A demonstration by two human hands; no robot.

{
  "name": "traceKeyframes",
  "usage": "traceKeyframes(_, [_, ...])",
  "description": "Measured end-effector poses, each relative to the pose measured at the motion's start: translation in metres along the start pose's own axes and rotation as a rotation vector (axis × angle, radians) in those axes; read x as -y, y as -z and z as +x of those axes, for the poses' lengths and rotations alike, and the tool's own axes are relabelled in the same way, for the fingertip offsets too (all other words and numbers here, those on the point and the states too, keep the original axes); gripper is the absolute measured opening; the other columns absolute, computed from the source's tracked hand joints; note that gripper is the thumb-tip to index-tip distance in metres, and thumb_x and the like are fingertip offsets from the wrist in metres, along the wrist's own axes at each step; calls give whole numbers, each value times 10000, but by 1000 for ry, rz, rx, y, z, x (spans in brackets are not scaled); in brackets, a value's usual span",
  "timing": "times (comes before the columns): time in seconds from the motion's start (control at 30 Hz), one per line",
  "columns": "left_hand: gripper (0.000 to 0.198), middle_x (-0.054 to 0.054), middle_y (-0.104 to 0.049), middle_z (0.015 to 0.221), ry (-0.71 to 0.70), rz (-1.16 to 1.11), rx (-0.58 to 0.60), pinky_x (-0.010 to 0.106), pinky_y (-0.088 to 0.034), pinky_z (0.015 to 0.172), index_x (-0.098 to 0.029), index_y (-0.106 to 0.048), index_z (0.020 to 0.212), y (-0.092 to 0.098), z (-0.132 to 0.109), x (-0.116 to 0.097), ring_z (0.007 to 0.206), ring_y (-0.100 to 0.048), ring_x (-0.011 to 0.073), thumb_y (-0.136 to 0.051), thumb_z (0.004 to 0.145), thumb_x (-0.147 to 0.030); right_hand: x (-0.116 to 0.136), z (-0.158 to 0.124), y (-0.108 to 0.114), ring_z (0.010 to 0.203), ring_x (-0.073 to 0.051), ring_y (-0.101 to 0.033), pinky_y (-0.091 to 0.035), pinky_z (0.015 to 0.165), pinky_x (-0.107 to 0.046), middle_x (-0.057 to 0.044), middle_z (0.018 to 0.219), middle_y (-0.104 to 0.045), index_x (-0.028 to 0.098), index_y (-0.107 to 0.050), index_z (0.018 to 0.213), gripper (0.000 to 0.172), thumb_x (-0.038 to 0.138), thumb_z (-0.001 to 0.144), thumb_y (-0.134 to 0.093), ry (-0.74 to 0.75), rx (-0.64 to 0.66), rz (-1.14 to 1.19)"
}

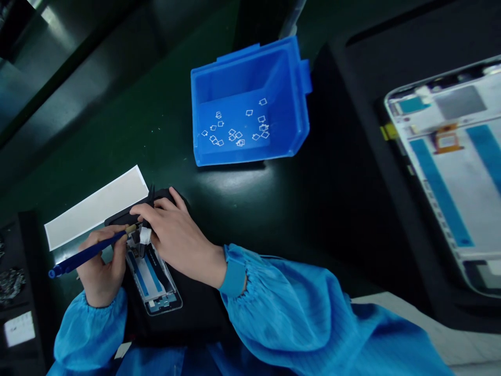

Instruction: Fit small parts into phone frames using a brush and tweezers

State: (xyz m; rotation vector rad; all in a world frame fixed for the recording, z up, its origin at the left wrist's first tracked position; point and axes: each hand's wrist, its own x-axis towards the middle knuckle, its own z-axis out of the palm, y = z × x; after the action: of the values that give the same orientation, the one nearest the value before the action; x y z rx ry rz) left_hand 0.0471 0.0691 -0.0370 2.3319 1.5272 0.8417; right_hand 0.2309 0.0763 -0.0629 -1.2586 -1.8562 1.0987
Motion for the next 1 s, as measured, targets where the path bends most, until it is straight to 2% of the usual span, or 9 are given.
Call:
traceKeyframes(0.4, [67, 44, -715, 897, 133, -51, 15, 284, -584, 729, -208, -623, 938, -2, -2, 8, 863, -718, 180, -618, 898, -263, -2, 1, -3, 1144, -230, -573, -174, 1196, -609, -1, 1074, -707, 269, -532, 1244, 551, -31, 781, -526, 44, -35, -31])
traceKeyframes(0.47, [107, 44, -710, 909, 233, -183, -68, 278, -583, 700, -206, -586, 964, -5, -4, 12, 836, -720, 175, -630, 892, -273, -1, 2, -3, 1124, -220, -582, -182, 1190, -599, 2, 1080, -711, 262, -539, 1213, 526, -33, 778, -528, 44, -34, -44])
traceKeyframes(0.53, [163, 30, -700, 900, 301, -321, -247, 279, -581, 696, -209, -531, 988, -3, -4, 15, 794, -717, 161, -641, 882, -265, 0, 2, -4, 1117, -213, -586, -186, 1184, -595, 4, 1093, -716, 255, -541, 1183, 486, -27, 788, -533, 36, -34, -59])
traceKeyframes(0.6, [178, 9, -679, 884, 283, -415, -425, 322, -579, 769, -217, -493, 982, 3, -2, 16, 809, -708, 160, -634, 876, -234, 0, 2, -4, 1127, -212, -590, -180, 1179, -599, 6, 1092, -725, 251, -539, 1166, 444, -17, 812, -533, 35, -35, -62])
traceKeyframes(0.67, [89, -6, -631, 842, 216, -448, -475, 365, -560, 840, -220, -493, 907, 13, -1, 15, 822, -680, 159, -575, 891, -191, 0, 1, -3, 1098, -204, -619, -145, 1185, -606, 14, 1062, -738, 254, -542, 1151, 386, 3, 859, -510, 59, -59, -47])
traceKeyframes(0.73, [111, -4, -575, 791, 155, -368, -361, 337, -543, 800, -215, -512, 811, 21, -5, 14, 776, -635, 153, -503, 899, -148, 0, 0, 0, 1028, -192, -663, -128, 1194, -597, 22, 1019, -748, 259, -551, 1144, 319, 43, 927, -462, 101, -145, -15])
traceKeyframes(0.8, [151, 6, -561, 781, 114, -182, -182, 278, -513, 691, -212, -568, 805, 23, -11, 14, 727, -602, 146, -479, 882, -117, 0, -1, 3, 922, -186, -694, -275, 1155, -547, 23, 936, -746, 265, -562, 1176, 275, 117, 986, -428, 123, -260, 51])
traceKeyframes(0.9, [197, 11, -601, 827, 54, 79, 6, 231, -466, 571, -221, -647, 964, 17, -23, 15, 658, -600, 130, -516, 857, -120, 0, -2, 7, 803, -189, -676, -531, 855, -392, -4, 867, -698, 263, -579, 1253, 269, 257, 1023, -441, 100, -353, 166])
traceKeyframes(1.0, [275, 11, -628, 830, -11, 258, 74, 226, -423, 483, -233, -659, 1089, 10, -36, 12, 564, -585, 120, -521, 866, -149, -1, -2, 6, 818, -193, -645, -541, 724, -339, -40, 924, -651, 255, -630, 1228, 285, 343, 1027, -448, 82, -350, 199])
